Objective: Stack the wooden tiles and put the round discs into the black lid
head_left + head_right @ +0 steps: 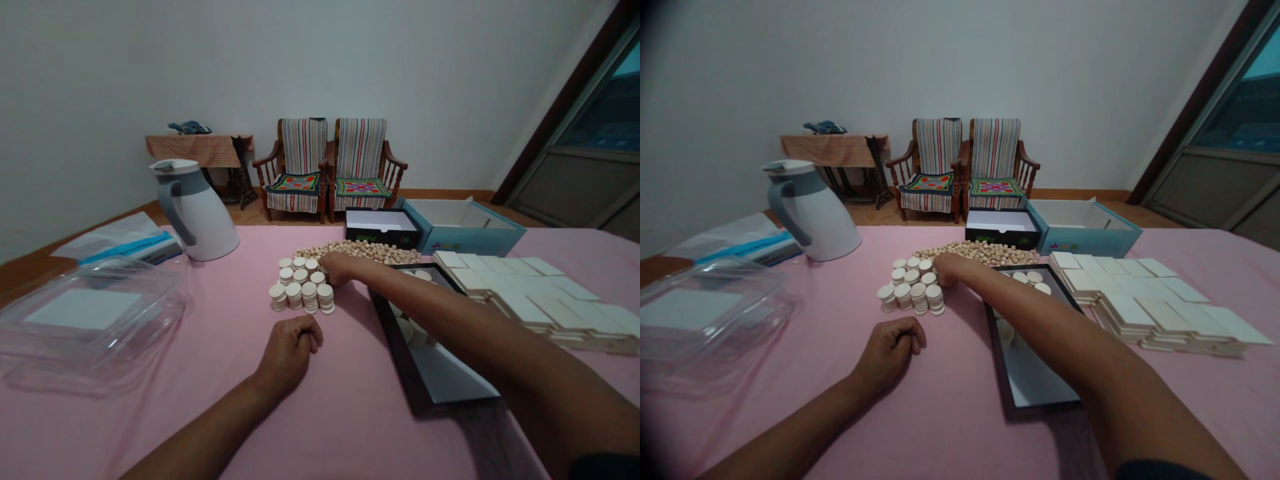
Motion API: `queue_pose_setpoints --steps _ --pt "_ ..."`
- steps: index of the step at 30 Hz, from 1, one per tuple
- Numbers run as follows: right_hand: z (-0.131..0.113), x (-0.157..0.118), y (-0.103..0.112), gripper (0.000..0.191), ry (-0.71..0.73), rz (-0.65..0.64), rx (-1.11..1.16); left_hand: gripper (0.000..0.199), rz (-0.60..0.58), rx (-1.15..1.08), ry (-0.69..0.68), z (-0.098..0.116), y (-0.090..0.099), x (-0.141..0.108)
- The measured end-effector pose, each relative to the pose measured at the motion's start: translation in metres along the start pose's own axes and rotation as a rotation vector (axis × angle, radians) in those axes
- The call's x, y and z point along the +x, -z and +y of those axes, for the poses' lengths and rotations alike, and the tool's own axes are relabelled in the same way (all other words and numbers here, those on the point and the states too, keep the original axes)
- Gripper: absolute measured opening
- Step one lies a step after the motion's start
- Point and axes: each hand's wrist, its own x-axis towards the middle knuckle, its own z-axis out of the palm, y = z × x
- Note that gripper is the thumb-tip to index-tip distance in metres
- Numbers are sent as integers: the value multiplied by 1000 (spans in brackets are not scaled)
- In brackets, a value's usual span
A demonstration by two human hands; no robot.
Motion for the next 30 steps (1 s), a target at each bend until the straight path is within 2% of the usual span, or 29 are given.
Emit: queue_pose_setpoints --steps 6,10,14,20,25,30 --pt "0 -4 -1 34 24 28 -11 29 5 3 -11 -1 0 0" --pt "10 -20 8 34 -21 61 -22 29 -3 -12 -8 -1 1 0" --pt "30 -62 22 36 -57 111 -30 28 2 1 -8 0 0 0" --pt "52 -150 25 26 -92 99 -12 28 -9 46 -22 1 -1 1" --pt "62 -209 10 21 -163 50 46 28 -10 80 -42 0 -1 2" --pt "60 -240 -19 19 -168 36 31 27 -14 105 -39 1 -2 2"
